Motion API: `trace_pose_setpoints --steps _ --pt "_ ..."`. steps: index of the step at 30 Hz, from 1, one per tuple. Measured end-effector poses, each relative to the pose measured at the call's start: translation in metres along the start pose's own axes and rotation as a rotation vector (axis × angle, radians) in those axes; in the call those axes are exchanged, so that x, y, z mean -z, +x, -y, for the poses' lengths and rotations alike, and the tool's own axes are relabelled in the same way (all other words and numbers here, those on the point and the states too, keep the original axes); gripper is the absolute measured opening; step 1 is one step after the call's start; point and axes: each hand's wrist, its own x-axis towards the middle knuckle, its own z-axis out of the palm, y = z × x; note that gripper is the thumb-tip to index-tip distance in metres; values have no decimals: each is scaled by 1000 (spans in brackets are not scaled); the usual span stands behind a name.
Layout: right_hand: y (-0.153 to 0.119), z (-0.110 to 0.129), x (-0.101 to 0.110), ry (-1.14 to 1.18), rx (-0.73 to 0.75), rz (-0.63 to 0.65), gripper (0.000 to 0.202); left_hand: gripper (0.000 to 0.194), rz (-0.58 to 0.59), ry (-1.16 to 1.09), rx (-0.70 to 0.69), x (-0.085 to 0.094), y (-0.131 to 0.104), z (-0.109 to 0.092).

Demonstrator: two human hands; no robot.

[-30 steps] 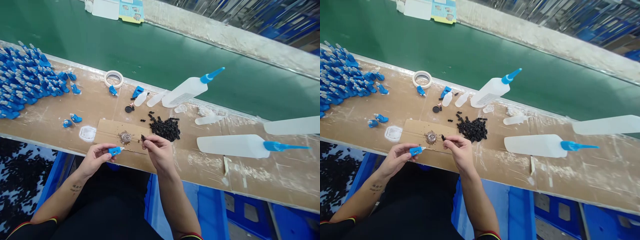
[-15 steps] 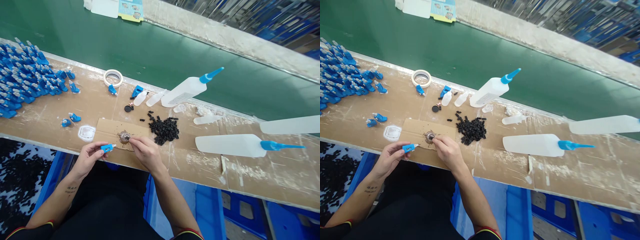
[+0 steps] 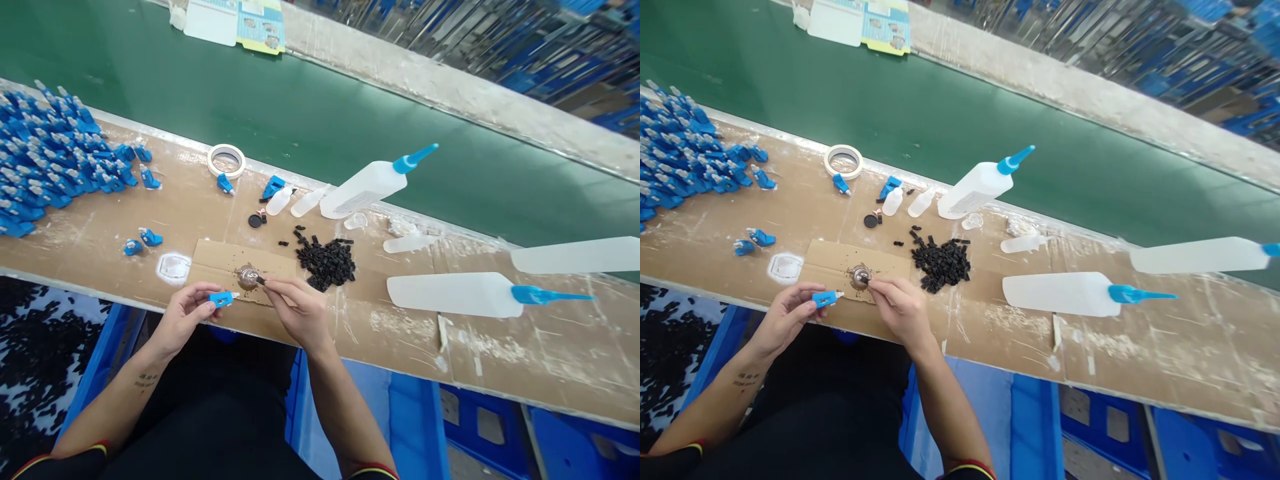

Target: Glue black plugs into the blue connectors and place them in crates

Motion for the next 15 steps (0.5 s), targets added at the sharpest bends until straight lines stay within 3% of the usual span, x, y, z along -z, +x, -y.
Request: trace_pose_setpoints --steps 2,5,10,15 --pt "-2 11 6 150 -54 -37 15 26 49 -2 8 -5 3 -1" --pt "-4 27 11 228 27 7 20 29 134 -1 34 -10 7 0" --pt "-9 35 8 136 161 81 23 30 206 40 64 -17 7 1" --pt "-6 29 8 46 263 186 26 29 158 104 43 -25 8 -8"
